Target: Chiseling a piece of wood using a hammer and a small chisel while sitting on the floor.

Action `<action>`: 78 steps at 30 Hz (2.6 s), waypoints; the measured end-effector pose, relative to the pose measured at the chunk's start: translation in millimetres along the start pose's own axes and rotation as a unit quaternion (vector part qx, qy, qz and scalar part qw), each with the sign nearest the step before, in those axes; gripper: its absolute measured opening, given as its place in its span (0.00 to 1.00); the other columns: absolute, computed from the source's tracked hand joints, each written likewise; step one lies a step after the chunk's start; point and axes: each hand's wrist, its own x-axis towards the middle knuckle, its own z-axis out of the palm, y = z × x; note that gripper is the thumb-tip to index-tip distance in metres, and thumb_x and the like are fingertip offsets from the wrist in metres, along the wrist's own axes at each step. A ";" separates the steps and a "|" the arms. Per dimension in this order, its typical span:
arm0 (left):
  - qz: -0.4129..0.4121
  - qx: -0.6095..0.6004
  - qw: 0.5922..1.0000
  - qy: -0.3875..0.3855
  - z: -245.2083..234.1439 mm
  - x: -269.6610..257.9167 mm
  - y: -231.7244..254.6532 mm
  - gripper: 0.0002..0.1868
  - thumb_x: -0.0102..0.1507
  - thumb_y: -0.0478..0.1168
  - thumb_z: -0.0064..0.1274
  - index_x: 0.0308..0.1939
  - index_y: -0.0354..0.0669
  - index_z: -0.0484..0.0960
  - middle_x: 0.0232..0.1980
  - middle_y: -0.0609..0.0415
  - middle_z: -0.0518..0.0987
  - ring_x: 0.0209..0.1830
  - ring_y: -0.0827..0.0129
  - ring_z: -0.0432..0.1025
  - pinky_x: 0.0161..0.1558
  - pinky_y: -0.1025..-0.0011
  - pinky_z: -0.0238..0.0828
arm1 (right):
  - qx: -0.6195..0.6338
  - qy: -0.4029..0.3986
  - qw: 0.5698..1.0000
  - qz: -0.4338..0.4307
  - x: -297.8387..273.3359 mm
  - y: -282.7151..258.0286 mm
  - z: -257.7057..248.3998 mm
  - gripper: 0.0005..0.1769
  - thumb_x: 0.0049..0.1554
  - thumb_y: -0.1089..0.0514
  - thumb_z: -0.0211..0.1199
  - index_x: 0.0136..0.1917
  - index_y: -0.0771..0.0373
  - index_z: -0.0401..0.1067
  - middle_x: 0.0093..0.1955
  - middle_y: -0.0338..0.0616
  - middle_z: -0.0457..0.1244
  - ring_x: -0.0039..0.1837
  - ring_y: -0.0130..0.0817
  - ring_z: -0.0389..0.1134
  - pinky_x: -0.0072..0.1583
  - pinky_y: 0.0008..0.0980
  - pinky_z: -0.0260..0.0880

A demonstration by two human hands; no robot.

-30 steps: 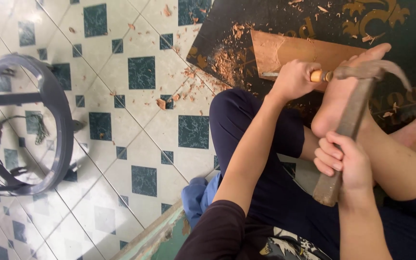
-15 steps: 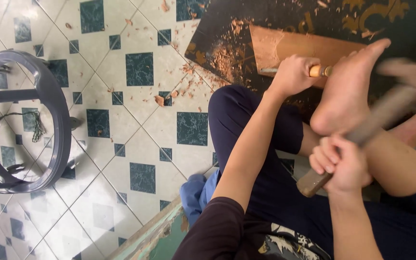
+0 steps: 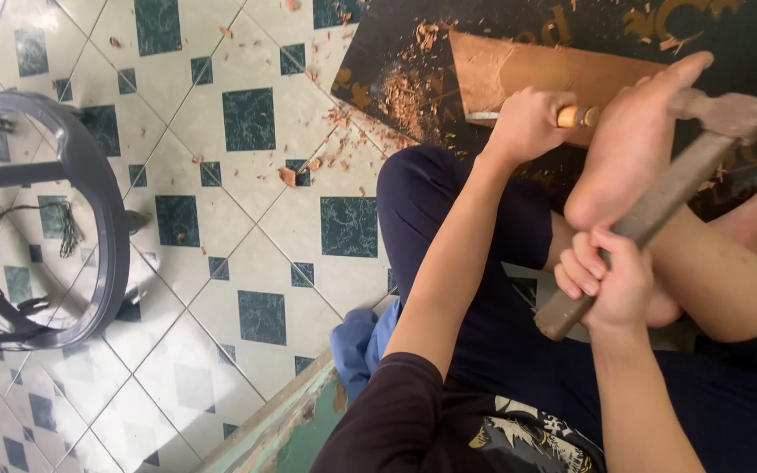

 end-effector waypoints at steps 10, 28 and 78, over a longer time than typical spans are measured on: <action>0.039 0.015 0.998 -0.037 12.2 1.9 16.3 0.11 0.47 0.42 0.53 0.18 0.56 0.64 0.16 0.64 0.70 0.17 0.63 0.65 0.18 0.59 0.54 | 0.026 -0.100 0.995 0.013 -14.7 -25.4 -28.3 0.09 0.59 0.59 0.47 0.36 0.50 0.61 0.23 0.26 0.42 0.21 0.17 0.40 0.23 0.20 0.40; 0.012 0.010 0.996 0.084 13.9 3.9 -0.8 0.13 0.53 0.41 0.48 0.19 0.55 0.59 0.14 0.64 0.60 0.15 0.71 0.50 0.18 0.65 0.45 | -0.041 0.019 0.999 0.009 -2.5 -25.1 -6.4 0.11 0.58 0.59 0.46 0.33 0.52 0.57 0.24 0.27 0.41 0.22 0.17 0.38 0.24 0.20 0.38; -0.025 -0.005 0.997 0.071 13.8 1.1 6.0 0.14 0.52 0.45 0.48 0.17 0.57 0.59 0.14 0.64 0.65 0.14 0.63 0.59 0.18 0.61 0.50 | -0.086 -0.013 0.994 0.072 -4.4 -25.5 -6.2 0.15 0.57 0.64 0.44 0.30 0.51 0.51 0.24 0.26 0.41 0.22 0.16 0.38 0.23 0.19 0.38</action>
